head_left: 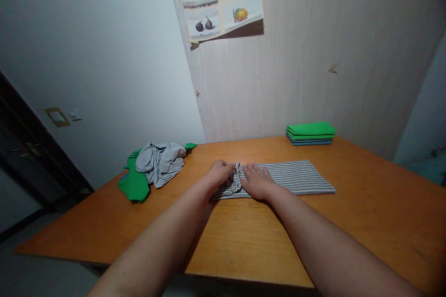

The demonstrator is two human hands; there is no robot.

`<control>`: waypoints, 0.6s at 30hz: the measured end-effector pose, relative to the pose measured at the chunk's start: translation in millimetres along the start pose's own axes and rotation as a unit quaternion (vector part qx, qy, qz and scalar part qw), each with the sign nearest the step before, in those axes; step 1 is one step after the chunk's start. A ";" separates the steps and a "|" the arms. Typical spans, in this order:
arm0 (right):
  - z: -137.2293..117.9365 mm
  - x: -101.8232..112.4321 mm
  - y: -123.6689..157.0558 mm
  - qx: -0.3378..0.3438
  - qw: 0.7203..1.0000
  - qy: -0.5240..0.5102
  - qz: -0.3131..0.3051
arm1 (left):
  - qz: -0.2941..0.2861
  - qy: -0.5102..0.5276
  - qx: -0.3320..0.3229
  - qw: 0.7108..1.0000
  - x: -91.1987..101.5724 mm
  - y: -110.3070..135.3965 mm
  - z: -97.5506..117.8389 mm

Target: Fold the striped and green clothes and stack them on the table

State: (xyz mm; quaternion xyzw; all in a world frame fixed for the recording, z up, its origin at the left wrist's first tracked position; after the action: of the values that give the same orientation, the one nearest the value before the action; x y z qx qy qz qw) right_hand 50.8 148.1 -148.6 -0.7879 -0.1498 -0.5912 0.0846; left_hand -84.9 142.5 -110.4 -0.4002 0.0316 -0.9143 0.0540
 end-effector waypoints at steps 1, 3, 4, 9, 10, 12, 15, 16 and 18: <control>0.3 -0.3 -0.3 0.000 1.000 0.000 -0.001 | 0.013 -0.004 -0.008 1.000 3.5 -2.1 -0.3; 0.5 0.0 -0.3 0.000 1.000 0.000 -0.002 | 0.051 -0.021 -0.029 0.998 13.1 -5.9 -0.8; 0.4 0.5 0.0 0.001 1.000 -0.001 -0.003 | 0.073 -0.032 -0.041 0.996 18.3 -7.1 -0.7; 0.3 5.5 3.3 0.000 1.000 -0.009 -0.008 | 0.125 -0.085 -0.108 0.983 28.7 -3.3 5.7; 0.2 6.3 3.7 0.001 1.000 -0.010 -0.008 | 0.123 -0.093 -0.121 0.981 26.7 -1.4 7.7; -0.1 7.0 4.0 0.003 1.000 -0.012 -0.008 | 0.113 -0.106 -0.146 0.977 20.5 2.4 11.7; 0.3 6.0 3.2 0.006 1.000 -0.011 -0.008 | 0.093 -0.119 -0.181 0.972 9.4 6.5 16.0; 0.4 5.6 2.9 0.008 1.000 -0.012 -0.008 | 0.087 -0.122 -0.191 0.970 6.3 7.2 16.8; 0.8 5.2 2.6 0.012 1.000 -0.015 -0.005 | 0.077 -0.127 -0.208 0.967 1.5 7.9 17.6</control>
State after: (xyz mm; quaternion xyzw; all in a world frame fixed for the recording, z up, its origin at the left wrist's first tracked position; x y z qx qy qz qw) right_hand 53.8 146.7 -143.8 -0.7951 -0.1620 -0.5776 0.0889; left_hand -72.4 134.2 -98.1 -0.5114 0.2445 -0.8226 0.0434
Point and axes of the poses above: each hand's wrist, its own y-axis away from the middle knuckle, its own x-axis out of the back of the hand, z = x × y, the point moved 9 cm from there along -y, towards the middle knuckle, and after that the axes turned 8 degrees about -x, right-handed, at the moved point
